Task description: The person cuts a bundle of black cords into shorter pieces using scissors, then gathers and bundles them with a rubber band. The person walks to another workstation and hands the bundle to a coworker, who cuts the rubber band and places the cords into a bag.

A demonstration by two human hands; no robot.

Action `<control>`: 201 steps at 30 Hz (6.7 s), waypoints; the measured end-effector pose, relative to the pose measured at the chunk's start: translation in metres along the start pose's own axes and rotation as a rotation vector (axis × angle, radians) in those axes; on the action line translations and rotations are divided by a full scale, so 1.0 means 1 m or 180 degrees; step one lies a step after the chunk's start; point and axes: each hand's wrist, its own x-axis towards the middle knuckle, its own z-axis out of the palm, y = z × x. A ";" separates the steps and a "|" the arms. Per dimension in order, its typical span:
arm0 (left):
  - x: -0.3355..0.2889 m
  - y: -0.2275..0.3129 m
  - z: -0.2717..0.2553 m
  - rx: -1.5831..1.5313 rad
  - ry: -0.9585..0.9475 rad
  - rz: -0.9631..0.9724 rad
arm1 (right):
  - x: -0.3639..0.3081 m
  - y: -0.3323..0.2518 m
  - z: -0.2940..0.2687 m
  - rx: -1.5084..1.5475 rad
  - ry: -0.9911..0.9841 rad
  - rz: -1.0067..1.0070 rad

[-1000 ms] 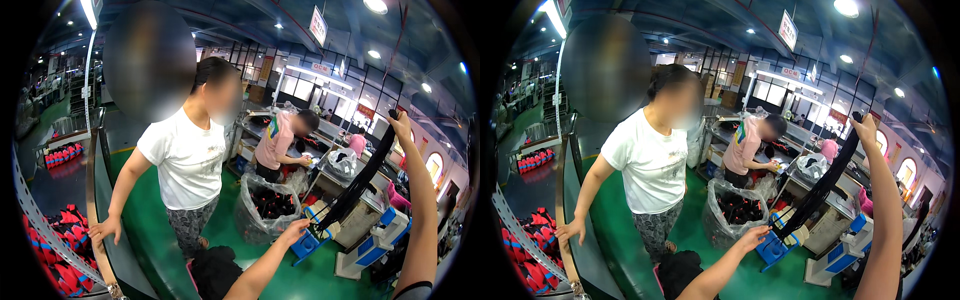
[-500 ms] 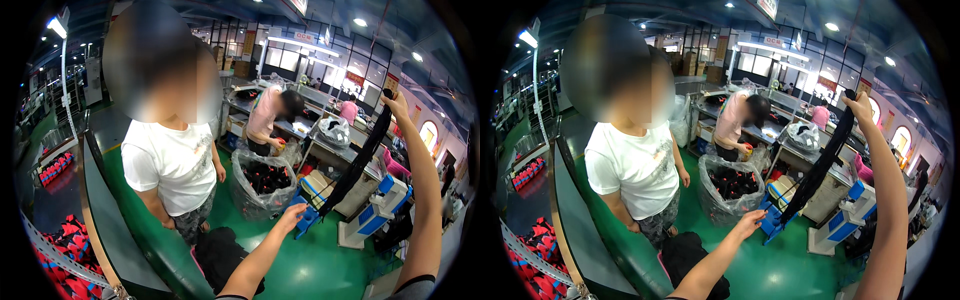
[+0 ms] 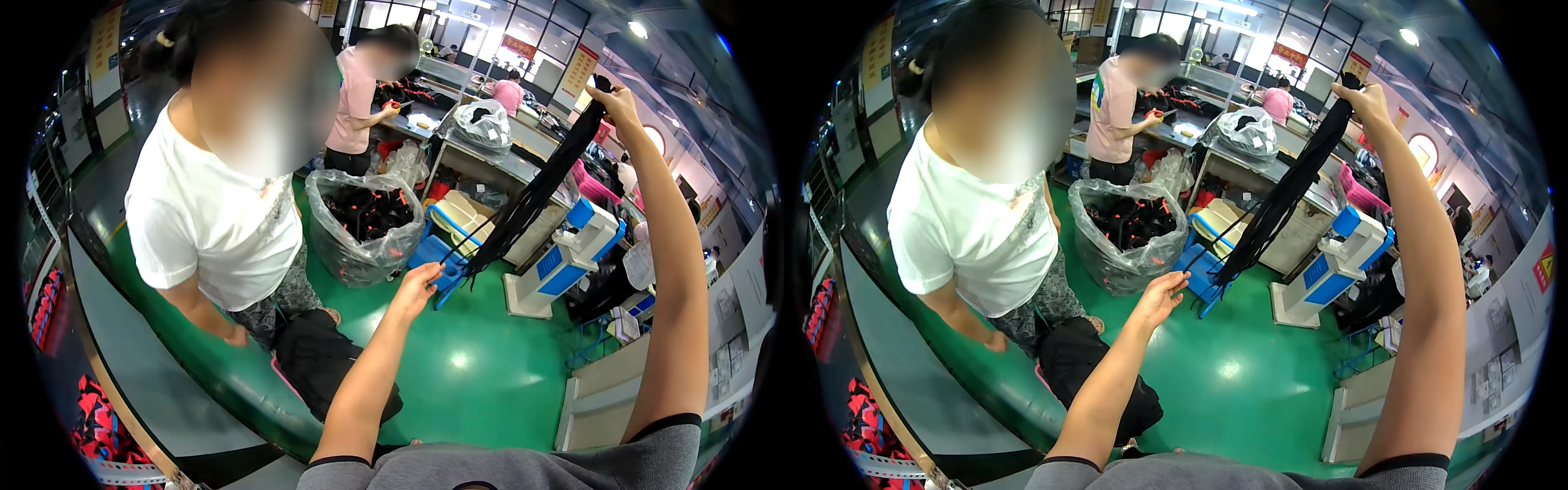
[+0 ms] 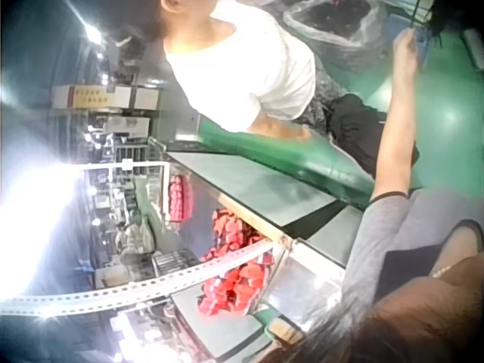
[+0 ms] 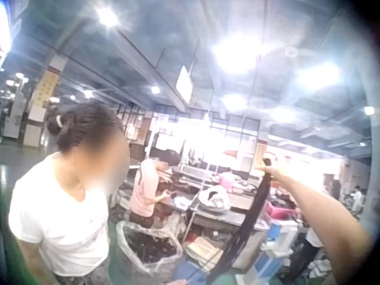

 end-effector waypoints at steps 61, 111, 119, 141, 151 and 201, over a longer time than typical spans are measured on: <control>0.455 -0.128 0.112 -0.0353 0.0353 0.0138 | 0.292 0.400 -0.026 0.1815 -0.0784 0.0768; 0.858 -0.111 0.174 0.0115 -0.0564 0.0170 | 0.634 0.557 0.054 0.1279 -0.1190 -0.0167; 0.856 -0.102 0.189 0.0628 -0.0692 0.0496 | 0.629 0.555 0.067 0.0934 -0.0687 -0.0050; 0.859 -0.067 0.229 -0.2133 -0.1404 0.0264 | 0.627 0.477 0.139 -0.2512 0.0326 -0.0620; 0.880 -0.073 0.283 -0.2317 -0.1119 0.0570 | 0.622 0.469 0.147 -0.3141 0.0668 -0.1073; 0.867 -0.212 0.089 0.3430 0.0830 0.1741 | 0.671 0.465 0.078 -0.2335 0.1013 -0.1000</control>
